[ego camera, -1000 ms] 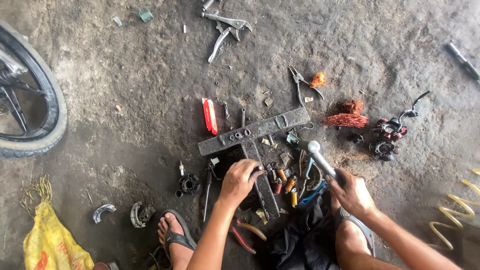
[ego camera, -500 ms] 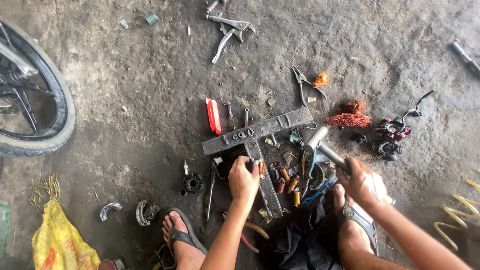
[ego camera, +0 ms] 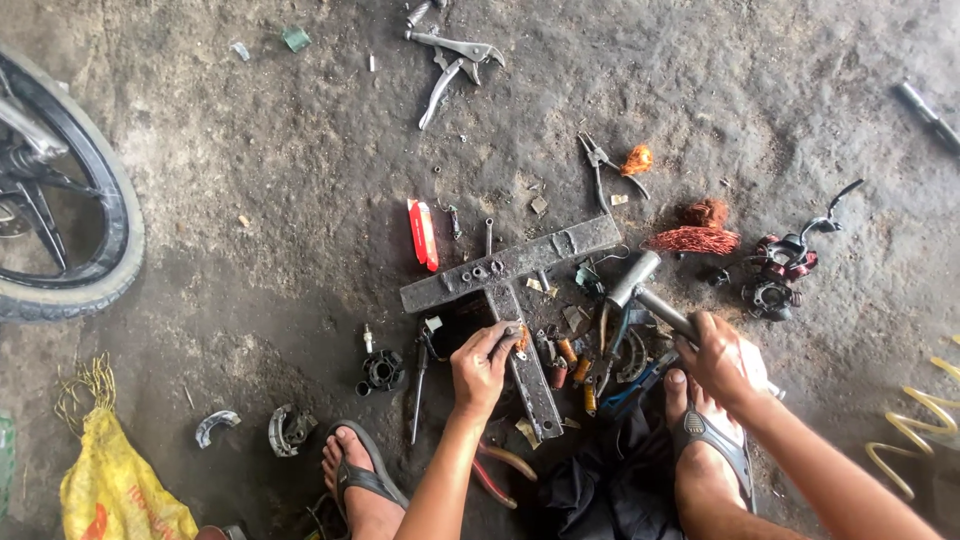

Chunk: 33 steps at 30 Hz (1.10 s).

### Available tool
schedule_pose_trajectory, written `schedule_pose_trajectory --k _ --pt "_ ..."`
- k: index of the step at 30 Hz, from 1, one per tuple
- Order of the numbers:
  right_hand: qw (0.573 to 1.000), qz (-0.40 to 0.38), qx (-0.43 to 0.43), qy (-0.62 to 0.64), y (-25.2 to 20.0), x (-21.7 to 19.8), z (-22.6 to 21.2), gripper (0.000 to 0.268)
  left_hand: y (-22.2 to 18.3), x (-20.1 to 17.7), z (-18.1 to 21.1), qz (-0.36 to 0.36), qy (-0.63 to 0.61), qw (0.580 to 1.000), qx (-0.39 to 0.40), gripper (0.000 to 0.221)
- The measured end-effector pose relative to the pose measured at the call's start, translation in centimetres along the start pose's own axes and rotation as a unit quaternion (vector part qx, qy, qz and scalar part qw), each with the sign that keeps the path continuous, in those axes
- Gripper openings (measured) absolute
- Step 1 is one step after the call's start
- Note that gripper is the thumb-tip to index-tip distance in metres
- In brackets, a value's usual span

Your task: Repairing a motorcycle engine component on a stand using a hammer and punch.

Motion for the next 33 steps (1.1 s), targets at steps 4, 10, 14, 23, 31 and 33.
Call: schedule_pose_trajectory --k 4,10,14,23,31,33 --pt "1.0 0.02 -0.022 0.006 -0.1 0.8 0.8 0.032 -0.3 0.1 0.0 0.008 0.001 1.0 0.003 0.021" --pt "1.0 -0.011 0.025 -0.011 -0.1 -0.1 -0.2 0.033 -0.8 0.6 -1.0 0.015 -0.062 0.998 0.014 0.024" --pt "1.0 0.003 0.01 -0.006 0.0 0.4 0.4 0.033 -0.6 0.7 -0.2 0.0 0.014 0.999 0.029 0.023" --pt "0.998 -0.036 0.034 -0.034 0.2 -0.3 0.0 0.028 -0.9 0.9 0.1 0.002 0.117 0.99 0.077 0.024" --pt "0.991 -0.11 0.07 0.022 -2.2 -2.9 -4.8 0.033 -0.6 0.2 0.4 0.017 0.043 0.997 0.056 0.023" --pt "0.988 -0.134 0.053 0.046 -2.6 -2.6 -6.6 0.032 -0.6 0.1 0.8 0.015 0.052 0.997 0.062 0.024"
Point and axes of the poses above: each hand's wrist, its own y-axis towards the middle knuckle, its own x-axis out of the palm, z = x × y, the point moved 10 cm from there along y, towards the middle knuckle, and after that the axes turned 10 degrees about -z, right-handed, at the moved point
